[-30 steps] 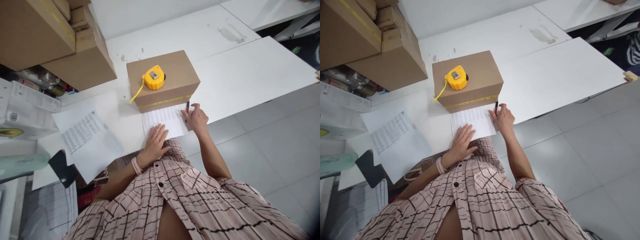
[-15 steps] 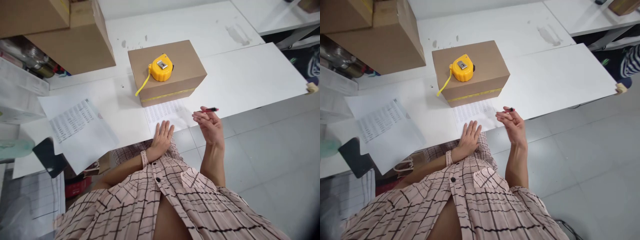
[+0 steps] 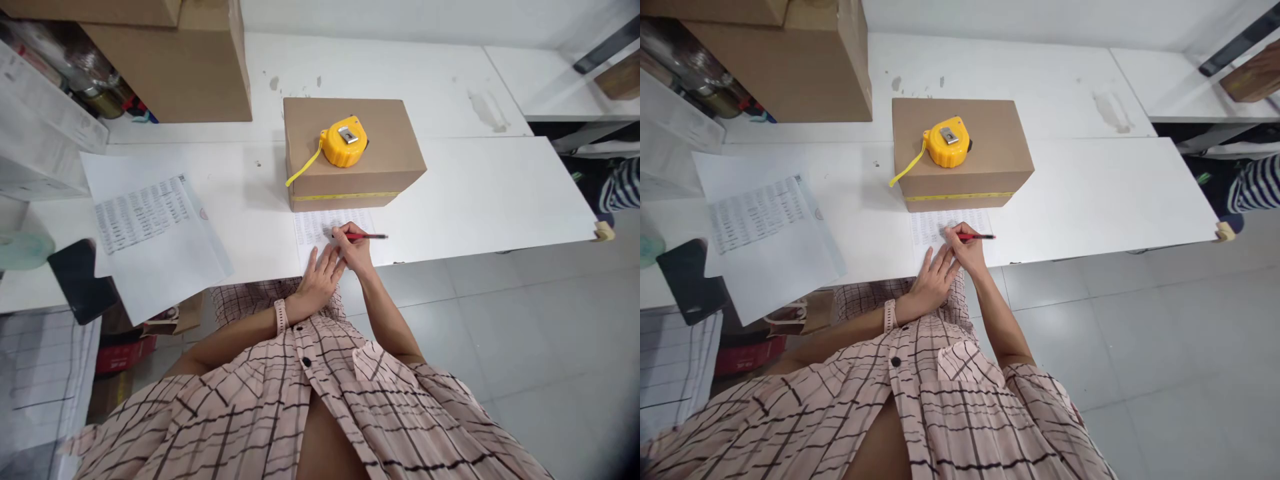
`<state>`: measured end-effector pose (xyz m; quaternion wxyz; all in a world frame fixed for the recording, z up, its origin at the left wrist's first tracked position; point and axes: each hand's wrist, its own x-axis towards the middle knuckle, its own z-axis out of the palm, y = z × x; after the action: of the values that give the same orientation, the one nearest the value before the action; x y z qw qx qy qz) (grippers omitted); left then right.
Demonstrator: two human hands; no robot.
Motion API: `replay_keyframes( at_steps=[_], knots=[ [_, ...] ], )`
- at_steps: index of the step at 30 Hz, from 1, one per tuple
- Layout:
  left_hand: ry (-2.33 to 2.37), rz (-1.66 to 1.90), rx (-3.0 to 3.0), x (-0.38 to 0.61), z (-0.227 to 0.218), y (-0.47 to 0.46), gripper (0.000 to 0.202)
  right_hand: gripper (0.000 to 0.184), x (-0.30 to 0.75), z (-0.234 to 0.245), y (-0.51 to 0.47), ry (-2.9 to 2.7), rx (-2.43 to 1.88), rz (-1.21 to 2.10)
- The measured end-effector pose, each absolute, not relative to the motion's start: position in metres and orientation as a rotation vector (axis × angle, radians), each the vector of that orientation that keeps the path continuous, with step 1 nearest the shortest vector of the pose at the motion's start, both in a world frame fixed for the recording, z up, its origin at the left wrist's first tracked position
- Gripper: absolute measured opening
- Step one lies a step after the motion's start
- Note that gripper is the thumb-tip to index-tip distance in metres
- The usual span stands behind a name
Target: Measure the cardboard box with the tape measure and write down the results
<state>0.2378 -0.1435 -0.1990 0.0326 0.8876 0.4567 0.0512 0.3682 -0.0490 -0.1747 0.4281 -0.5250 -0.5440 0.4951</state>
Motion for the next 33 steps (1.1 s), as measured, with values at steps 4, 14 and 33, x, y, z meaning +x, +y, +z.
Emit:
replay_keyframes(
  at_steps=[4, 14, 33],
  knots=[
    [1.419, 0.188, 2.718, 0.2383, -0.1980, -0.1437, 0.072, 0.032, 0.3686, -0.1756, -0.0493, -1.381, -1.287, 1.166],
    [1.401, 0.199, 2.788, 0.2371, -0.1994, -0.1437, 0.065, 0.031, 0.3609, -0.1783, -0.0524, -1.407, -1.397, 1.022],
    [1.401, 0.245, 2.739, 0.2365, -0.2019, -0.1434, 0.064, 0.032, 0.3605, -0.1806, -0.0518, -1.426, -1.391, 1.034]
  ],
)
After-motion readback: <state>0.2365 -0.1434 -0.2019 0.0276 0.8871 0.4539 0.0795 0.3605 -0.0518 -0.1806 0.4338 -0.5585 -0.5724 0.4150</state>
